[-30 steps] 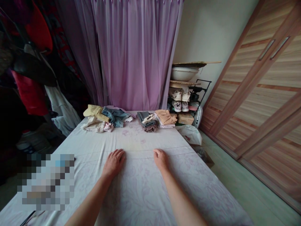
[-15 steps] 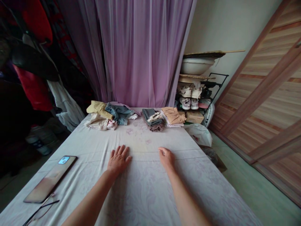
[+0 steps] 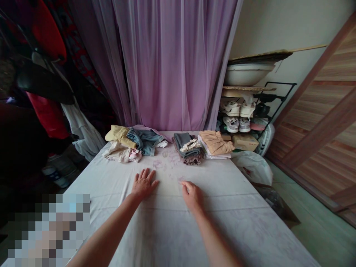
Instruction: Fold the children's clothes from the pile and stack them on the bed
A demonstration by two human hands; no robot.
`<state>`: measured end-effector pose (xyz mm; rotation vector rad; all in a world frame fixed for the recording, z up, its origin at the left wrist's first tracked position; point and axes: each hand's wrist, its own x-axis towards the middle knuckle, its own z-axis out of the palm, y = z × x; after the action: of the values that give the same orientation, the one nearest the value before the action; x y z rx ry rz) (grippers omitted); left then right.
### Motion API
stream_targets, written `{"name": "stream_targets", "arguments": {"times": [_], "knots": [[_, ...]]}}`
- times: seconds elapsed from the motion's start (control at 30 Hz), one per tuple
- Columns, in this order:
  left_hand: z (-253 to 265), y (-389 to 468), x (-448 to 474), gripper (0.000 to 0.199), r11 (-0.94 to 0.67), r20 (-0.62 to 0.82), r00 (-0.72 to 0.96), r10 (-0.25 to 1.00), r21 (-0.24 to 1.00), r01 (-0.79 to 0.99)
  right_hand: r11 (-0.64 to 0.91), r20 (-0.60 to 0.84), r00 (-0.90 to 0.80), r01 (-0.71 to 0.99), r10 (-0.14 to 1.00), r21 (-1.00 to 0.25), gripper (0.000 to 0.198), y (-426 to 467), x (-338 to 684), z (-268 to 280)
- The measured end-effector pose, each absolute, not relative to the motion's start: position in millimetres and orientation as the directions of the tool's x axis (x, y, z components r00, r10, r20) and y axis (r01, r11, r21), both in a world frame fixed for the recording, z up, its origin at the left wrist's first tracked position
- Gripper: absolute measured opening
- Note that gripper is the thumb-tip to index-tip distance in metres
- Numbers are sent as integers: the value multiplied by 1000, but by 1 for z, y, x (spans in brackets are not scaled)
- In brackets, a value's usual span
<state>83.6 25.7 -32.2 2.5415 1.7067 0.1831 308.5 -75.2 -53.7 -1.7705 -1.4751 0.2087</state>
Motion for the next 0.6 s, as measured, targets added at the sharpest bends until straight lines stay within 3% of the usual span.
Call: {"name": "stream_targets", "arguments": {"times": [0.27,0.6], "knots": [[-20,102,107,52,-285,69,280,957,73,956,87,419,262,754,870,-651,34,-76,307,-59],[-4,134,113,43,-406,141,397,907,34,913,71,408,279,746,869,-662,34,-76,305,-58]]}}
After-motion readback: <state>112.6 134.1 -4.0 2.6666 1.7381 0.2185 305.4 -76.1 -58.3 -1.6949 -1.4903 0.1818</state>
